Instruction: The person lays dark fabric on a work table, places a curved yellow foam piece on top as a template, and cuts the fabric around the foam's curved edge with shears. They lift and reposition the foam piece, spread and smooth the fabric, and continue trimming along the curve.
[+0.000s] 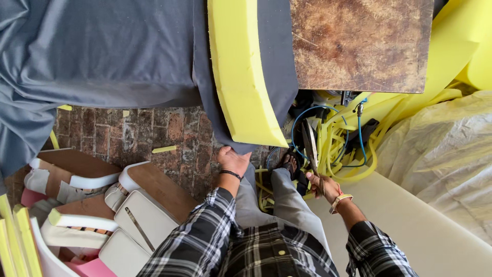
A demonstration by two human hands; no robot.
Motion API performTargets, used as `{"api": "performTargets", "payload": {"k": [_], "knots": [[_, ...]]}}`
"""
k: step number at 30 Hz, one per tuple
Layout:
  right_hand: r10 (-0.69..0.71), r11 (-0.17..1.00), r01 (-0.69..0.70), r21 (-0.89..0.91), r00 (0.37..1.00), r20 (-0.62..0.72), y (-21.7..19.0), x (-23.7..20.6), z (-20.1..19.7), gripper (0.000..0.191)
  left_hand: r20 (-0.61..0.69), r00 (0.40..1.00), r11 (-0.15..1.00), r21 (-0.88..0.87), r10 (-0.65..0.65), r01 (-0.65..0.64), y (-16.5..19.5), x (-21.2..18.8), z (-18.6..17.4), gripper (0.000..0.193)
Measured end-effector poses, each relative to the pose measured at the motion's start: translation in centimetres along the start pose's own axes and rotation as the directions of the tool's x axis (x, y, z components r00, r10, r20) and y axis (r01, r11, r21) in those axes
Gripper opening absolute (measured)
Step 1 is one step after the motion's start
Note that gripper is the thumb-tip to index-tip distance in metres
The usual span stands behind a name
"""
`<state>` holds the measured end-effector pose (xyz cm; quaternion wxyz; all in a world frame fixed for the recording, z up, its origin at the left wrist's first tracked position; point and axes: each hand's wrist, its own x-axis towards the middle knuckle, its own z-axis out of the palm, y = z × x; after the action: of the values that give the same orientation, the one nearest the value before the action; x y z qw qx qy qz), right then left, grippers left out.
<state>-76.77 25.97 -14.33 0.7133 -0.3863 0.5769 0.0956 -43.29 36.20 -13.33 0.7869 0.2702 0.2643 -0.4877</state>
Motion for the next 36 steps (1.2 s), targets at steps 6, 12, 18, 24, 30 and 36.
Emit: {"api": "performTargets", "payload": {"k": [6, 12, 18, 24, 30, 36], "knots": [[-0.052, 0.993, 0.051, -0.104, 0.999, -0.015, -1.3, -1.2, -2.2, 0.059, 0.268, 0.943, 0.98, 0.043, -0.199, 0.194, -4.2, -1.4, 1.6, 0.062], [-0.073, 0.983, 0.078, -0.166, 0.997, 0.035, -0.3, -2.1, -3.8, 0.063, 0.123, 0.973, 0.926, 0.351, -0.195, 0.141, -8.8, -0.3, 0.4, 0.021], [-0.035, 0.969, 0.052, -0.241, 0.997, 0.072, 1.4, -3.8, -4.0, 0.063, 0.085, 0.99, 0.9, 0.432, -0.115, 0.067, -8.1, -0.2, 0.2, 0.015], [0.0, 0.957, 0.028, -0.29, 0.996, 0.094, 4.0, -4.4, -3.1, 0.063, 0.077, 0.992, 0.943, 0.324, -0.103, 0.073, -8.3, -1.0, -0.9, 0.008], [0.065, 0.949, 0.015, -0.315, 0.969, 0.24, 7.9, -4.0, -3.8, 0.061, -0.034, 0.984, 0.936, 0.304, -0.177, 0.179, -8.8, -2.6, -1.8, 0.017], [-0.207, 0.976, 0.209, 0.058, 0.815, 0.541, 9.2, -3.9, -2.0, 0.064, -0.049, 0.98, 0.912, 0.361, -0.19, 0.195, -9.0, -3.0, -1.7, 0.01]]}}
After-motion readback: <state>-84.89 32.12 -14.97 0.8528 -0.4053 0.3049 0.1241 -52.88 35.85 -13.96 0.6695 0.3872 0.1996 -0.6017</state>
